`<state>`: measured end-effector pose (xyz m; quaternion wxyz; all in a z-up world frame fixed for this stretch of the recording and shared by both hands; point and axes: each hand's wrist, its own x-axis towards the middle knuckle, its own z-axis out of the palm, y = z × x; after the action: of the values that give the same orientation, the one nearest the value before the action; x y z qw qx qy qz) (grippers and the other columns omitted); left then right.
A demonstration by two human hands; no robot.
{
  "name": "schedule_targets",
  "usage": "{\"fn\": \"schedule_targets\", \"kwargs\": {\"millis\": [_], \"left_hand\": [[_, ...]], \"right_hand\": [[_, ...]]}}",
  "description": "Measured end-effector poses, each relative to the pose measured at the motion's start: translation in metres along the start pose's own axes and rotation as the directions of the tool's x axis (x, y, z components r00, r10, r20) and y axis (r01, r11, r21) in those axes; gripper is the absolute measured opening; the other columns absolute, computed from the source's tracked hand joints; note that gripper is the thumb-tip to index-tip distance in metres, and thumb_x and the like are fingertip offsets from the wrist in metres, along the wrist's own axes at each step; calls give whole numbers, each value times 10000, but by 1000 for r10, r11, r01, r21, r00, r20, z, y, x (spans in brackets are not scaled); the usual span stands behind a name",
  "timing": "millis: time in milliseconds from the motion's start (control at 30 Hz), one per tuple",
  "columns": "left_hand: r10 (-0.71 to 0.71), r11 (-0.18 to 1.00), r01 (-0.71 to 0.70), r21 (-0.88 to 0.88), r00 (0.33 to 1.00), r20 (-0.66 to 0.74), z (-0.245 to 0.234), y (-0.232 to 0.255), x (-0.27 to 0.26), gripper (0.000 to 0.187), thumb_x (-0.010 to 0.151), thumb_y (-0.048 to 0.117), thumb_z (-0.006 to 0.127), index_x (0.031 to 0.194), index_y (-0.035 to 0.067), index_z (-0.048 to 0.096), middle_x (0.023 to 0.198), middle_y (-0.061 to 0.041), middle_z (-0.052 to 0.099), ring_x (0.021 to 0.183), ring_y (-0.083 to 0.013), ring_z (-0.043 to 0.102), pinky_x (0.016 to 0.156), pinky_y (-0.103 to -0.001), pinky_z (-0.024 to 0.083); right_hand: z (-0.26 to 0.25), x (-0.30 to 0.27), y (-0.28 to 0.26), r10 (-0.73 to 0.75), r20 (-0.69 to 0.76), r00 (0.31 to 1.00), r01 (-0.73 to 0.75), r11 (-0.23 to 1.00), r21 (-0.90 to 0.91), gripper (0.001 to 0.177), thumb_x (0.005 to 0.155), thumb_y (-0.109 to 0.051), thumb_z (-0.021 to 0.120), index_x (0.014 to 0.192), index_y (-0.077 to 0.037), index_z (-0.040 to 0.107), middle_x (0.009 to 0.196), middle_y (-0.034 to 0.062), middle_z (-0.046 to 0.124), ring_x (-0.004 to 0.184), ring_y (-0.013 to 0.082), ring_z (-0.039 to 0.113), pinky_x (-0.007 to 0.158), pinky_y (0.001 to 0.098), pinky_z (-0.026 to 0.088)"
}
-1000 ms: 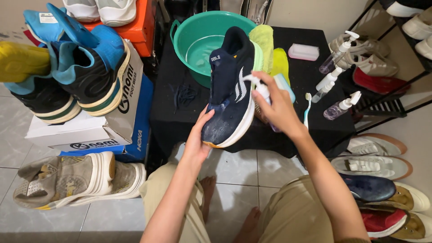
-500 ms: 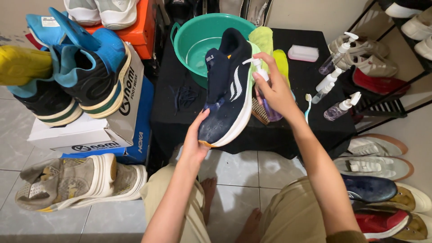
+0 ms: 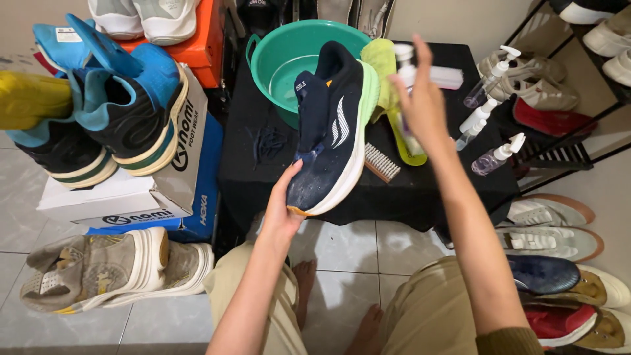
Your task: Scrubbing a dark blue sneaker with a brush and cleaning solution to remove dirt.
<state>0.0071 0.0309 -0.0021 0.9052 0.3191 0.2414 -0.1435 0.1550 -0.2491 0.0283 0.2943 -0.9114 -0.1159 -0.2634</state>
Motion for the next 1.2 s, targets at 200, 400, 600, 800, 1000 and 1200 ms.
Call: {"fn": "schedule_targets", "kwargs": {"millis": [200, 400, 600, 800, 1000, 1200], "left_hand": [[26, 1000, -26, -5, 1000, -2, 10, 2, -7, 457, 818, 226, 656, 1249, 75, 643, 1300, -104, 654, 1110, -234, 599, 921, -326, 450], [54, 996, -57, 63, 997, 50, 20, 2, -15, 592, 829, 211, 595, 1408, 84, 584, 1431, -90, 598, 1213, -224, 571, 984, -288, 424], [179, 972, -189, 143, 981, 81, -2, -10, 12, 555, 852, 212, 755, 1385, 128, 625, 1165, -192, 679, 970, -266, 701, 760, -362, 613], [232, 953, -257, 160, 959, 160, -6, -15, 23, 578, 872, 179, 734, 1428, 131, 584, 1221, -225, 670, 1015, -279, 704, 770, -354, 623], [324, 928, -347, 135, 931, 169, -9, -14, 25, 615, 891, 166, 714, 1475, 121, 528, 1265, -245, 644, 1075, -301, 676, 818, -376, 610], [440, 886, -444, 134, 896, 60, 3, -5, 7, 606, 912, 161, 691, 1489, 154, 508, 1275, -231, 647, 1095, -295, 679, 838, -360, 615]], "right_hand": [[-18, 5, 52, -70, -180, 981, 19, 962, -271, 360, 1112, -167, 595, 1325, 46, 399, 1001, 250, 648, 823, 427, 657, 690, 525, 500], [11, 1, 150, 117, -190, 975, -119, 993, 2, 320, 1060, -56, 546, 1266, 136, 393, 1043, 343, 635, 880, 465, 674, 757, 527, 521], [23, -18, 160, 243, -251, 937, -248, 969, 10, 327, 1108, -122, 611, 1314, 47, 421, 1177, 374, 640, 1106, 566, 626, 913, 613, 519], [14, -22, 158, 203, -402, 893, -186, 979, 81, 631, 909, -12, 916, 1314, 43, 434, 1211, 340, 567, 1149, 547, 581, 1004, 558, 462], [17, -61, 58, -323, -262, 909, 237, 920, -312, 503, 991, -144, 803, 1353, 122, 576, 1317, 347, 568, 1254, 510, 543, 1099, 552, 387], [63, -91, 29, -48, 543, 838, 346, 817, -461, 767, 917, -569, 656, 1470, -50, 542, 1038, 186, 749, 1025, 316, 697, 884, 453, 500]]}}
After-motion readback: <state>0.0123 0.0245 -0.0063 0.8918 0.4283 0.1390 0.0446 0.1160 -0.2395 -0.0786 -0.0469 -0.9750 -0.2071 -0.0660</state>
